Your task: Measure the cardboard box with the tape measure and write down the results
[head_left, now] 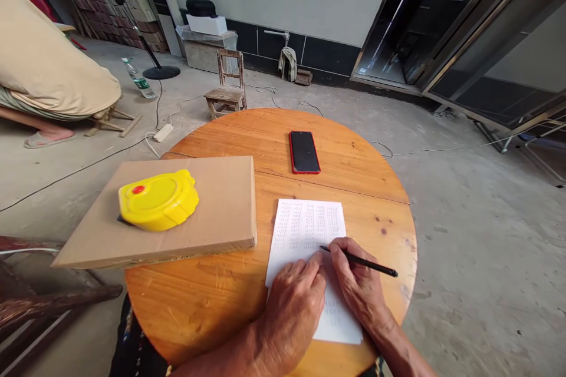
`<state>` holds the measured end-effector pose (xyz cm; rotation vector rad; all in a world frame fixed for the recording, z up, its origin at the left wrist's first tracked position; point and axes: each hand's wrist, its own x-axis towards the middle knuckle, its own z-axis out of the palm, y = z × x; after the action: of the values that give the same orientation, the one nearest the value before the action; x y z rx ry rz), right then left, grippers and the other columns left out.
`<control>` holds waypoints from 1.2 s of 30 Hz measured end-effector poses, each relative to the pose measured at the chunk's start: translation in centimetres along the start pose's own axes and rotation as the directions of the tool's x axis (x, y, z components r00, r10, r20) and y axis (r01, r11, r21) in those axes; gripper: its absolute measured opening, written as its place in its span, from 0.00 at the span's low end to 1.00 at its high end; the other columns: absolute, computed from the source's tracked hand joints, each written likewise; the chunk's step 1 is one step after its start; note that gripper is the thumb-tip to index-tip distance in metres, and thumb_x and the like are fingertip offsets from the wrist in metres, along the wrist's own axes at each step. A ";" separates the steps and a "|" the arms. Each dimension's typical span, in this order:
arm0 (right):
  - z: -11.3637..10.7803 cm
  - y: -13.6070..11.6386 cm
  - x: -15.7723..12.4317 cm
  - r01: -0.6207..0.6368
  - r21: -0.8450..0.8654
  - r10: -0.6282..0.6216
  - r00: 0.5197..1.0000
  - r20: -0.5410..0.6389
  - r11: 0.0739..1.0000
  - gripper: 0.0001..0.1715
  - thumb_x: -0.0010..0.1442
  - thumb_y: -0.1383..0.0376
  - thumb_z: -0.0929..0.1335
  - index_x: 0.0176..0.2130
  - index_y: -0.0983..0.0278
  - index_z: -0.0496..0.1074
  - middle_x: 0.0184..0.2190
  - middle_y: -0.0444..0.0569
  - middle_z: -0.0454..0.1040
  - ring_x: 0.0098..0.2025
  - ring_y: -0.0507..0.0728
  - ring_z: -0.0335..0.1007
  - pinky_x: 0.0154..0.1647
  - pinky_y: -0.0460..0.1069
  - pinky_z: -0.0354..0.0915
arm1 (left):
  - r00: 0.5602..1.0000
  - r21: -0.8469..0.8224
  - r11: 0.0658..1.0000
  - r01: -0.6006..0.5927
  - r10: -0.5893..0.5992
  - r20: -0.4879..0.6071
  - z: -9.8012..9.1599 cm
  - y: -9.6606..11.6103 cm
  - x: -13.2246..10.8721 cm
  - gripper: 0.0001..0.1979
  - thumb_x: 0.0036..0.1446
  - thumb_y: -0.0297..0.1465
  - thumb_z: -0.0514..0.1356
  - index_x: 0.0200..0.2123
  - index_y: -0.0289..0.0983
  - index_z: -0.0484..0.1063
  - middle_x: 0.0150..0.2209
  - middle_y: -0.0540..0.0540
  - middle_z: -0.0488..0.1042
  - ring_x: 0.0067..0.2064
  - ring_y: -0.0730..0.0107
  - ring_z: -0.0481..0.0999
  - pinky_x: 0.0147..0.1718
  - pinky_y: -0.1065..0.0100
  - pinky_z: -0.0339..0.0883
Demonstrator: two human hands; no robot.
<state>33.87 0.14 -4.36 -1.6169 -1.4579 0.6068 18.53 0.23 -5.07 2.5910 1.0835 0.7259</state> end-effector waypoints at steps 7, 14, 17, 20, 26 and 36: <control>-0.1 -0.2 -0.1 0.010 -0.016 -0.009 1.000 0.006 1.000 0.14 0.67 0.61 0.63 0.31 0.62 0.69 0.25 0.43 0.69 0.27 0.53 0.63 0.29 0.47 0.61 | 1.000 -0.008 1.000 0.006 -0.006 0.004 -0.2 0.1 0.0 0.16 0.57 0.16 0.54 0.45 0.33 0.75 0.50 0.41 0.77 0.39 0.58 0.77 0.40 0.54 0.76; -0.2 -0.5 0.1 0.045 -0.043 -0.045 0.999 0.005 0.998 0.14 0.66 0.62 0.63 0.30 0.62 0.70 0.23 0.43 0.70 0.25 0.53 0.63 0.28 0.46 0.62 | 0.999 0.000 1.000 0.011 -0.011 0.035 -0.3 0.1 0.2 0.18 0.56 0.16 0.54 0.47 0.33 0.74 0.50 0.42 0.77 0.39 0.59 0.76 0.40 0.55 0.76; -0.3 -0.5 0.2 0.038 -0.042 -0.038 0.999 -0.009 0.998 0.14 0.66 0.62 0.64 0.29 0.62 0.70 0.23 0.44 0.71 0.26 0.53 0.65 0.28 0.46 0.63 | 0.999 0.013 1.000 0.015 -0.015 0.044 -0.2 0.1 0.2 0.17 0.58 0.17 0.54 0.48 0.33 0.73 0.51 0.43 0.77 0.40 0.59 0.76 0.40 0.56 0.75; -0.2 -0.6 0.2 0.040 -0.045 -0.041 0.999 -0.006 0.998 0.14 0.66 0.61 0.64 0.29 0.62 0.70 0.24 0.44 0.71 0.26 0.53 0.65 0.28 0.47 0.63 | 0.999 0.015 1.000 0.017 -0.017 0.051 -0.2 0.1 0.1 0.17 0.59 0.18 0.54 0.48 0.34 0.73 0.51 0.43 0.77 0.40 0.59 0.76 0.40 0.56 0.75; -0.2 -0.3 0.1 0.040 -0.032 -0.040 0.999 -0.006 0.999 0.14 0.66 0.62 0.63 0.29 0.62 0.69 0.23 0.43 0.68 0.26 0.53 0.62 0.28 0.47 0.61 | 1.000 0.008 1.000 0.012 -0.012 0.015 0.0 0.0 0.0 0.16 0.59 0.18 0.53 0.47 0.34 0.73 0.50 0.43 0.77 0.39 0.60 0.76 0.39 0.56 0.75; -0.2 0.1 -0.1 0.002 0.053 0.002 0.998 -0.065 0.999 0.13 0.67 0.62 0.63 0.31 0.62 0.69 0.25 0.43 0.69 0.29 0.53 0.64 0.31 0.47 0.62 | 1.000 0.031 0.999 0.020 -0.020 0.018 0.2 -0.1 -0.1 0.15 0.59 0.19 0.52 0.45 0.36 0.74 0.52 0.45 0.76 0.39 0.60 0.76 0.39 0.56 0.75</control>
<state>34.12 0.01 -4.34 -1.5809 -1.3835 0.5832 18.55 0.25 -5.32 2.6034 1.1221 0.6854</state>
